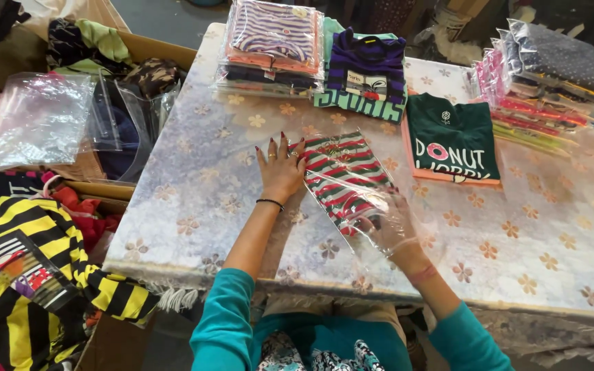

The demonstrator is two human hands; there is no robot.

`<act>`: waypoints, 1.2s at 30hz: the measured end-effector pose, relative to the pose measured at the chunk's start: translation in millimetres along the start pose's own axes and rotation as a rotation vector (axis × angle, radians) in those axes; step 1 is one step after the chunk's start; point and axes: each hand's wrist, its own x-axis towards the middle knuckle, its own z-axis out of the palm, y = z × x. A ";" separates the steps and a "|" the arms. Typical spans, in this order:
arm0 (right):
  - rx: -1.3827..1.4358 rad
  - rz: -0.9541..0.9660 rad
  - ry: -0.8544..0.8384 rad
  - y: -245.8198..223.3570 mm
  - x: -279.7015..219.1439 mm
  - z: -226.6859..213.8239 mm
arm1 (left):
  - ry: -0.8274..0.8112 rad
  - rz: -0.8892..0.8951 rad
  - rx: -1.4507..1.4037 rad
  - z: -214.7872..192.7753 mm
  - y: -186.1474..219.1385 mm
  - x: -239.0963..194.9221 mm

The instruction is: The person folds various t-shirts and places them into clear plastic bags on a table. They seal the bags and stack the packaged items on the table.

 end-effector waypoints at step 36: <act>-0.222 0.304 -0.604 -4.1 -23.3 -21.4 | 0.130 0.528 -0.457 -54.3 60.2 -39.3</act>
